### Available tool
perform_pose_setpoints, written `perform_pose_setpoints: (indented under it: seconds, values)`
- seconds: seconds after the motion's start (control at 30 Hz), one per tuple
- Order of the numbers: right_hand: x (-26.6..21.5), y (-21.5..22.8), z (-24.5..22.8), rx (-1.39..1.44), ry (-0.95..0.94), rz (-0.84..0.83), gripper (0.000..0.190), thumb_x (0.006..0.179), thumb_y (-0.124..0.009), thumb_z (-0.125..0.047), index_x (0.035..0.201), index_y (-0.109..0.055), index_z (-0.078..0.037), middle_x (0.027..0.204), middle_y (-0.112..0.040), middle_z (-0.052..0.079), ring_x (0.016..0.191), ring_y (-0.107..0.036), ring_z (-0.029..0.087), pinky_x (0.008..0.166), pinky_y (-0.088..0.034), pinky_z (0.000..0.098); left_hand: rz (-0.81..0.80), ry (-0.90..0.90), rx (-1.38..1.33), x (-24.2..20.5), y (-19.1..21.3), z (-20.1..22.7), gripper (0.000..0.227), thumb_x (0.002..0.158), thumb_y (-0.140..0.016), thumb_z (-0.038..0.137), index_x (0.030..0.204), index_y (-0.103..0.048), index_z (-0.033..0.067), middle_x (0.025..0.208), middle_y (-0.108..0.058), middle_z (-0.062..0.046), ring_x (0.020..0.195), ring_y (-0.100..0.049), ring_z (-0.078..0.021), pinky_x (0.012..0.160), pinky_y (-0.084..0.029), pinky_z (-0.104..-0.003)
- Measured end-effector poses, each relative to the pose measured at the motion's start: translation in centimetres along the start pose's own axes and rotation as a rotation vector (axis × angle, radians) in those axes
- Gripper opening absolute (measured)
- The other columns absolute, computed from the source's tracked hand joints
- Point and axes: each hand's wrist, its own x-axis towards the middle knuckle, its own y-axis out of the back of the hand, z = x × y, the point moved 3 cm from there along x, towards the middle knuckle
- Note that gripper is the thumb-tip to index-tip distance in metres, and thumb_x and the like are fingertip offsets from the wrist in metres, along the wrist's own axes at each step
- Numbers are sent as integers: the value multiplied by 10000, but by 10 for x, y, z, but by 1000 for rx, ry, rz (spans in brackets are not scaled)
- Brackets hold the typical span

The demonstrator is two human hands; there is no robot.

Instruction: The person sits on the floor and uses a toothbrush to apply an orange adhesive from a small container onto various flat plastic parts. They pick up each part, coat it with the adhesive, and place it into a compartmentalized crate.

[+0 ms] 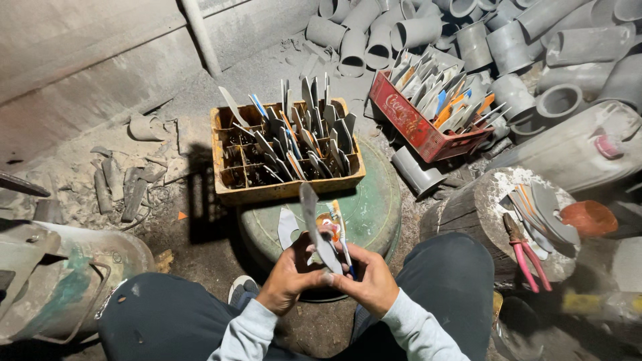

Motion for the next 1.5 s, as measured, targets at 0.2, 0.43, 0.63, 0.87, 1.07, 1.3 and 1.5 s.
perform_pose_setpoints:
  seconds: [0.2,0.43,0.63,0.87,1.07,1.3,1.5]
  values:
    - [3,12,-9,103,12,-77,673,804,-857,-140,1407,-632,57,1042,-673,48,979,-591,124,919,-504,292,-26,-62,-40,3,-4,13,1464,592,-937,563,1653,6,204,1640,-371,-175,1496,-410,-351,1183,-404,-522]
    - [-2,40,-31,-142,82,-264,565,765,-883,-160,1246,-657,34,1130,-689,51,1053,-637,147,956,-505,301,19,-270,1537,-14,12,132,1400,460,-1031,407,1584,-210,263,1672,-189,-238,1495,-250,-471,1133,-286,-584]
    - [-10,38,-46,-411,25,-568,466,772,-885,-237,1136,-697,-14,959,-684,89,908,-658,181,820,-538,332,-509,109,1731,-14,-11,127,1033,534,-934,94,1473,-542,274,1625,-347,-136,1465,-337,-394,1115,-374,-497]
    - [-5,32,-65,-441,57,-733,559,765,-858,-230,1254,-689,-21,1101,-715,110,1014,-717,213,860,-567,338,-676,315,1559,-12,-9,97,487,663,-863,105,1132,-730,108,1138,-662,-107,1060,-669,-347,897,-564,-420]
    - [18,42,-74,-400,83,-760,964,708,-917,-302,1506,-455,-22,1362,-675,143,1238,-652,194,1053,-508,329,-577,310,1452,-24,15,89,580,616,-876,93,1179,-743,128,1145,-634,-121,1078,-650,-349,928,-549,-409]
    - [199,36,-30,-852,4,-206,352,1068,-519,-308,1231,-438,-7,929,-696,273,812,-706,449,741,-546,507,-246,318,1418,-51,50,61,576,647,-887,110,1205,-743,133,1160,-626,-118,1108,-642,-347,959,-536,-406]
    - [334,-22,-20,-917,149,-36,377,855,-737,-165,1171,-562,-54,1043,-719,251,970,-697,440,864,-547,472,-15,266,1438,-54,66,55,560,675,-839,36,1215,-703,94,1201,-603,-145,1061,-648,-400,935,-546,-442]
